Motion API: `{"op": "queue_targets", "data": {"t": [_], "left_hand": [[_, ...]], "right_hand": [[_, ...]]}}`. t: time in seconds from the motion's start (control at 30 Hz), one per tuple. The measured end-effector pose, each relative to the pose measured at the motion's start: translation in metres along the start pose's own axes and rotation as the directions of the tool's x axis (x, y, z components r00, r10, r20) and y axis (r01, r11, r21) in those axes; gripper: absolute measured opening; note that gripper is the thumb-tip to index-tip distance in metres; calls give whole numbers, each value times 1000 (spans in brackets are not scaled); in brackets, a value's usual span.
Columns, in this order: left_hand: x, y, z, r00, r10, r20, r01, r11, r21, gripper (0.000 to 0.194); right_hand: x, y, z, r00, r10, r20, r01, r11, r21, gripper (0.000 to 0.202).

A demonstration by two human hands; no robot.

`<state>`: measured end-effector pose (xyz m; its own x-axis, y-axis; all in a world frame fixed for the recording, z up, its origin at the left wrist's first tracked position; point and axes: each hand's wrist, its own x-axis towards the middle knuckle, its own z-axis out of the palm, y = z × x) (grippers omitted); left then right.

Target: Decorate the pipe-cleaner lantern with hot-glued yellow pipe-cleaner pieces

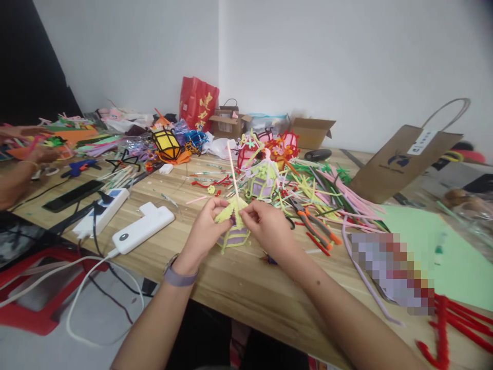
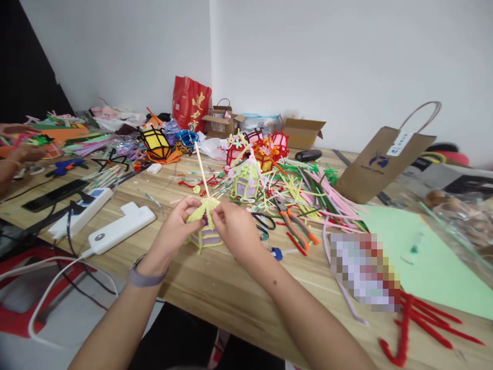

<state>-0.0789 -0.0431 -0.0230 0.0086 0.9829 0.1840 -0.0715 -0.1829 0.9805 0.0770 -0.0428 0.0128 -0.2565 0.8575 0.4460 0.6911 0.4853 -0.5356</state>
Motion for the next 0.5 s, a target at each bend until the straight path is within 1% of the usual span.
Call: {"op": "queue_targets", "data": {"t": [0.1, 0.23, 0.3, 0.43, 0.5], "left_hand": [[-2, 1, 0, 1000, -14, 1, 14, 1000, -25, 36], [-3, 2, 2, 1000, -25, 1, 25, 997, -79, 36], [-4, 2, 2, 1000, -30, -9, 29, 995, -90, 35], [-5, 3, 2, 999, -38, -22, 36, 996, -82, 34], [-5, 4, 2, 999, -40, -25, 38, 996, -76, 34]], "right_hand": [[-6, 0, 5, 999, -2, -45, 0, 998, -61, 10], [-14, 3, 14, 996, 1, -86, -9, 996, -94, 10], [-18, 6, 17, 996, 0, -93, -8, 996, -92, 12], [-23, 10, 18, 996, -45, -82, 35, 992, -120, 16], [-24, 10, 17, 997, -32, -64, 22, 988, -151, 18]]}}
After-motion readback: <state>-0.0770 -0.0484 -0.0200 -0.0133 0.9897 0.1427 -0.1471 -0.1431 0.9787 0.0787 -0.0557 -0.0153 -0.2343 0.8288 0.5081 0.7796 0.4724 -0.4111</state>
